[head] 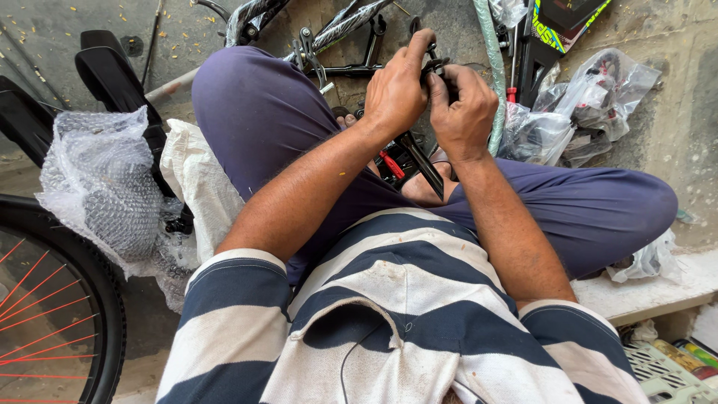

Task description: The person sits on the ground and attaches a handlebar to a bicycle stem, threading and tightening the bolts with a hex key. They then fit and press a foam-wrapped grip onto the handlebar and continue tightening the stem hardware.

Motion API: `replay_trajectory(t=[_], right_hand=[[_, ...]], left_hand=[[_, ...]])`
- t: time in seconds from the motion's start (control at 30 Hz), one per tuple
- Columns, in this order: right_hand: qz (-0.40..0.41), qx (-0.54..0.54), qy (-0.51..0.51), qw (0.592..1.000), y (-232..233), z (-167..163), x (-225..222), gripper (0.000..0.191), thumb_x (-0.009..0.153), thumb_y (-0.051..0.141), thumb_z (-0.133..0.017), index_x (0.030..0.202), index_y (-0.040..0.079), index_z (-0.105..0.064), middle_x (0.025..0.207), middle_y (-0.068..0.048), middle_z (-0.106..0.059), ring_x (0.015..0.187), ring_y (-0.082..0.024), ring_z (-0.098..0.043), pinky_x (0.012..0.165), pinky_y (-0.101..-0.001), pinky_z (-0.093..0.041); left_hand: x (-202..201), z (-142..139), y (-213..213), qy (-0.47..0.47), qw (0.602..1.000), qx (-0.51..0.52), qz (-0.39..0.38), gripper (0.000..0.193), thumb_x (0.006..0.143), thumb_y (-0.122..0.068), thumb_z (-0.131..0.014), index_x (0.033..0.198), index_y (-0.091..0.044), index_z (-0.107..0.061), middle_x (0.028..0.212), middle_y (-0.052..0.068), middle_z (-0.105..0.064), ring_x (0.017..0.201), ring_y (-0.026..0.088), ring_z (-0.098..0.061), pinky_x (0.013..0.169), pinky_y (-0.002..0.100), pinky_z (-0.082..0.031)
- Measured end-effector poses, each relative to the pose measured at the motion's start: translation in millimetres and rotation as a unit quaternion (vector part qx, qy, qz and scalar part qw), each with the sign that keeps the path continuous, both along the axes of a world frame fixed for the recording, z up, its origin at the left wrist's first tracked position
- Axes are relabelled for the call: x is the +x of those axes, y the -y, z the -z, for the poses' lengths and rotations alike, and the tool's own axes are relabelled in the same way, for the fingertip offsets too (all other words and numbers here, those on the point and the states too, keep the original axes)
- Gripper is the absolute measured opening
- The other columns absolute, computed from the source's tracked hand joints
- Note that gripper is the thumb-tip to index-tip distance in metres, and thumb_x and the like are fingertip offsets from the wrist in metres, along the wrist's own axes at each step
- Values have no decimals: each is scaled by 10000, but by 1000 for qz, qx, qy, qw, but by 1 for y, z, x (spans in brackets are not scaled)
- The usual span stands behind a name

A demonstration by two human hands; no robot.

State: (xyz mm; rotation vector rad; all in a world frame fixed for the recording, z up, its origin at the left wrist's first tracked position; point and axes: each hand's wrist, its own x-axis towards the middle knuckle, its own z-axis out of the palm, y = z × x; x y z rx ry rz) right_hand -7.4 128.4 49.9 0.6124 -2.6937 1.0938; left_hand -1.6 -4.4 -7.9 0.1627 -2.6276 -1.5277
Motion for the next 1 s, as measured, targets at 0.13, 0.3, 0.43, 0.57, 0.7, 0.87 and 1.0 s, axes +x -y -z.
replay_trajectory(t=[0.13, 0.3, 0.43, 0.57, 0.7, 0.87, 1.0], right_hand=[[-13, 36, -64, 997, -3, 0, 2, 119, 978, 84, -777, 1004, 9, -688, 900, -147, -716, 793, -325, -718, 693, -428, -560], [-16, 60, -71, 996, -5, 1, 2, 123, 1007, 89, -765, 1032, 1, -683, 919, -160, -713, 816, -350, -705, 704, -446, -543], [-7, 19, -40, 999, -4, 2, 3, 133, 1013, 95, -759, 1046, -13, -688, 917, -170, -716, 799, -337, -715, 699, -428, -557], [4, -21, -28, 999, -2, 2, 5, 116, 1016, 102, -762, 1033, -1, -711, 899, -153, -733, 771, -296, -741, 686, -402, -575], [8, -50, -37, 998, -3, 4, 5, 135, 990, 104, -749, 1045, -5, -693, 922, -148, -736, 783, -274, -758, 701, -383, -609], [-3, 16, -63, 998, -8, 11, 3, 165, 1062, 166, -728, 1021, 8, -708, 893, -139, -729, 780, -322, -714, 700, -437, -551], [16, 50, 11, 999, -10, 17, -2, 332, 1136, 298, -620, 968, 16, -669, 826, -132, -666, 756, -310, -670, 703, -450, -512]], left_hand=[[-1, 3, -3, -1, 1000, -30, 8, 634, 881, -122, -705, 1431, -233, -410, 1077, 152, -668, 824, 415, -695, 688, 546, -530], [0, 7, -5, -24, 999, -29, 7, 620, 906, -102, -696, 1438, -231, -405, 1042, 138, -662, 806, 389, -705, 655, 538, -531], [1, 7, -5, -19, 999, -36, 6, 630, 905, -108, -695, 1447, -235, -401, 1072, 140, -660, 793, 395, -701, 661, 539, -535], [1, 5, -4, -21, 998, -51, 4, 632, 913, -119, -698, 1457, -236, -398, 1096, 151, -647, 788, 401, -696, 660, 542, -535], [1, 4, -5, -24, 998, -50, 3, 666, 879, -126, -714, 1454, -238, -398, 1087, 149, -645, 784, 409, -690, 669, 541, -538], [1, 3, -6, -14, 999, -44, 4, 623, 910, -137, -712, 1442, -243, -406, 1078, 142, -648, 786, 404, -694, 659, 544, -533], [2, 3, -6, -22, 999, -46, 6, 637, 895, -111, -696, 1445, -240, -402, 1092, 147, -651, 817, 414, -693, 674, 539, -542]])
